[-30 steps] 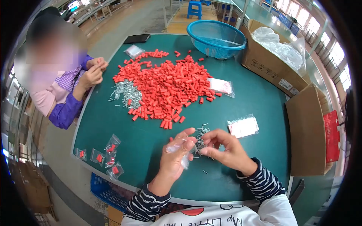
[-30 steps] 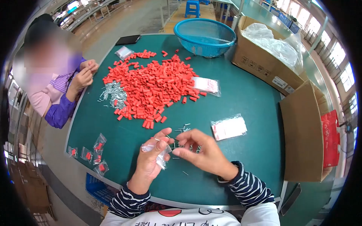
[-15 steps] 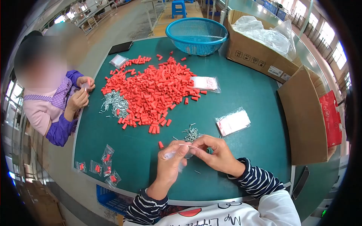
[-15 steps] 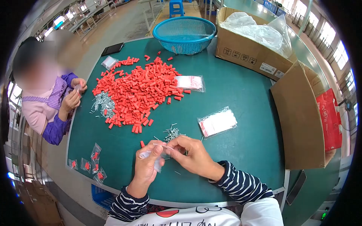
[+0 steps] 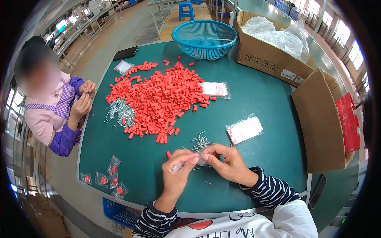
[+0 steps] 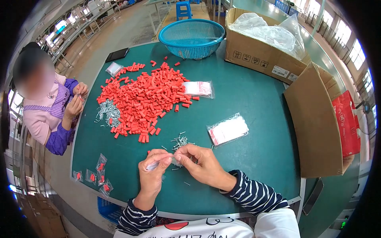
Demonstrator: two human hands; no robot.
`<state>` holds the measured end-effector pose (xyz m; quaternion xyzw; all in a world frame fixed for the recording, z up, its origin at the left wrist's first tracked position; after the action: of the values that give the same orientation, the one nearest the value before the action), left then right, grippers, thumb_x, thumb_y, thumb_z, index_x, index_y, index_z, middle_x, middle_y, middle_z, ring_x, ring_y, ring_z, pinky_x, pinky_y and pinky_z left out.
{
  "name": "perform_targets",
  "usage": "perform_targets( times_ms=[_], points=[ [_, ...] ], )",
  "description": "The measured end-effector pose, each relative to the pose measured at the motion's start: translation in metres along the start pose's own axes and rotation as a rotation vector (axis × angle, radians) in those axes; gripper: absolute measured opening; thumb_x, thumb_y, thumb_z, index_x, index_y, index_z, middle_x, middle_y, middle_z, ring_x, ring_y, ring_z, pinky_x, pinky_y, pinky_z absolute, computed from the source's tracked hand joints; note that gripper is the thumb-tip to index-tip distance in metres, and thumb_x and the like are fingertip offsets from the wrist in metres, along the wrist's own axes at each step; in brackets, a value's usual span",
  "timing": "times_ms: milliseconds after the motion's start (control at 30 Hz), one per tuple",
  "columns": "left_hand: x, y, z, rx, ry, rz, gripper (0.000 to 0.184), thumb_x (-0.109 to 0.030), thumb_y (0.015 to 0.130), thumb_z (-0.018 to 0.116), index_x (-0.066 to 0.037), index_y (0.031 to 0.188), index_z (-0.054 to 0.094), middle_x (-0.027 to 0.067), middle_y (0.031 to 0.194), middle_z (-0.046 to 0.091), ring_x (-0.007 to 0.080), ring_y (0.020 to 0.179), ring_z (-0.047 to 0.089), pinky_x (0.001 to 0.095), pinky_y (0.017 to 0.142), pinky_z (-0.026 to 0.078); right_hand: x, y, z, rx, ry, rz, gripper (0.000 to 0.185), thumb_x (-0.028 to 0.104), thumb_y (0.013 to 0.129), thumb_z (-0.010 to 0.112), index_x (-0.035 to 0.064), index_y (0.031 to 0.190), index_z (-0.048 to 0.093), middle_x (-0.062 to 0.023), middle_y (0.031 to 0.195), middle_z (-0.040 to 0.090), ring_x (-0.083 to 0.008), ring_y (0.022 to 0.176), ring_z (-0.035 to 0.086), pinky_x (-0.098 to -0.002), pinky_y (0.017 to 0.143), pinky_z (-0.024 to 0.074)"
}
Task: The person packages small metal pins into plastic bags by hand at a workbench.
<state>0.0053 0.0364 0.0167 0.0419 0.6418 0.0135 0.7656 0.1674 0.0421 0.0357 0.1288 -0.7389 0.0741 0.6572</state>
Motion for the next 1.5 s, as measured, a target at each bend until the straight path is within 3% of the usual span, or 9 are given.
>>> perform_targets(
  times_ms=[133, 333, 567, 867, 933, 1100, 1233, 1400, 1500],
  points=[
    [-0.002, -0.001, -0.004, 0.029, 0.059, 0.124, 0.012, 0.0, 0.076, 0.077, -0.001, 0.084, 0.069, 0.0057, 0.09, 0.06, 0.0104, 0.073, 0.056, 0.0221, 0.064, 0.045, 0.001, -0.001, 0.001, 0.062, 0.074, 0.012, 0.017, 0.013, 0.092, 0.062, 0.0001, 0.104, 0.063, -0.0005, 0.082, 0.062, -0.0051, 0.07, 0.052, -0.0213, 0.061, 0.0433],
    [0.004, 0.0, 0.001, 0.097, -0.106, 0.044, 0.017, 0.007, 0.074, 0.076, 0.0, 0.084, 0.064, 0.0066, 0.089, 0.061, 0.0123, 0.081, 0.06, 0.0248, 0.073, 0.05, -0.011, -0.003, 0.001, 0.11, 0.169, 0.074, 0.019, 0.011, 0.091, 0.062, 0.0004, 0.107, 0.062, 0.0006, 0.084, 0.061, -0.0048, 0.073, 0.052, -0.021, 0.064, 0.0439],
    [-0.002, 0.001, 0.001, 0.125, 0.053, 0.011, 0.016, 0.01, 0.075, 0.072, 0.001, 0.088, 0.066, 0.0109, 0.098, 0.064, 0.0149, 0.089, 0.062, 0.0258, 0.076, 0.052, -0.01, -0.003, -0.008, 0.079, 0.148, 0.139, 0.018, 0.009, 0.092, 0.062, 0.0025, 0.109, 0.061, 0.0018, 0.086, 0.062, -0.0037, 0.075, 0.054, -0.0197, 0.067, 0.0451],
    [-0.003, 0.002, -0.003, 0.072, 0.04, 0.03, 0.02, 0.013, 0.073, 0.072, 0.0, 0.081, 0.06, 0.0125, 0.096, 0.064, 0.0143, 0.085, 0.062, 0.0267, 0.075, 0.053, 0.006, 0.012, -0.053, -0.083, -0.303, -0.077, 0.017, 0.003, 0.084, 0.064, 0.0033, 0.101, 0.064, -0.0051, 0.084, 0.062, -0.0114, 0.069, 0.055, -0.0247, 0.057, 0.0428],
    [-0.006, 0.002, 0.0, 0.03, 0.031, 0.011, 0.023, 0.011, 0.07, 0.076, -0.002, 0.076, 0.057, 0.0121, 0.091, 0.065, 0.0132, 0.081, 0.062, 0.0257, 0.072, 0.053, 0.012, 0.016, -0.054, -0.081, -0.381, -0.101, 0.013, 0.005, 0.083, 0.065, 0.0023, 0.096, 0.066, -0.0087, 0.084, 0.061, -0.0187, 0.07, 0.059, -0.0287, 0.059, 0.0455],
    [-0.004, 0.0, -0.002, -0.006, 0.067, -0.009, 0.017, 0.007, 0.074, 0.075, 0.001, 0.086, 0.065, 0.0097, 0.088, 0.067, 0.0114, 0.078, 0.063, 0.0242, 0.071, 0.052, 0.005, 0.033, -0.054, -0.034, -0.594, -0.237, 0.015, 0.004, 0.08, 0.066, 0.0031, 0.094, 0.067, -0.0117, 0.088, 0.063, -0.029, 0.076, 0.062, -0.0357, 0.064, 0.0499],
    [-0.005, 0.001, 0.0, -0.035, 0.028, -0.088, 0.019, 0.004, 0.077, 0.074, 0.002, 0.094, 0.068, 0.0082, 0.087, 0.068, 0.0106, 0.076, 0.063, 0.0229, 0.07, 0.052, -0.008, 0.054, -0.039, 0.06, -0.722, -0.386, 0.018, 0.003, 0.077, 0.067, 0.005, 0.095, 0.068, -0.0108, 0.091, 0.062, -0.0298, 0.083, 0.061, -0.0373, 0.07, 0.0506],
    [-0.003, 0.0, -0.002, 0.03, 0.071, -0.062, 0.015, 0.005, 0.077, 0.074, 0.002, 0.09, 0.067, 0.007, 0.087, 0.067, 0.0098, 0.078, 0.062, 0.0225, 0.069, 0.051, -0.009, 0.07, -0.023, 0.238, -0.915, -0.469, 0.019, 0.006, 0.076, 0.067, 0.0082, 0.095, 0.069, -0.0091, 0.093, 0.061, -0.0279, 0.087, 0.06, -0.0372, 0.076, 0.0502],
    [-0.002, 0.0, -0.003, 0.066, 0.058, -0.032, 0.013, 0.005, 0.077, 0.073, 0.001, 0.088, 0.067, 0.0051, 0.089, 0.065, 0.0091, 0.078, 0.061, 0.0219, 0.068, 0.049, -0.015, 0.076, -0.015, 0.364, -1.067, -0.495, 0.021, 0.005, 0.071, 0.06, 0.0081, 0.09, 0.067, -0.0084, 0.087, 0.059, -0.0273, 0.087, 0.059, -0.038, 0.077, 0.0483]
  ],
)
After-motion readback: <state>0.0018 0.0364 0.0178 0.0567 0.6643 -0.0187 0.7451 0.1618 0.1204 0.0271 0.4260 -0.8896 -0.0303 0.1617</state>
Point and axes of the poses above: each hand's wrist, its own y-axis towards the middle knuckle, its own z-axis out of the palm, x = y × z, the point moved 4 cm from there along y, towards the middle knuckle
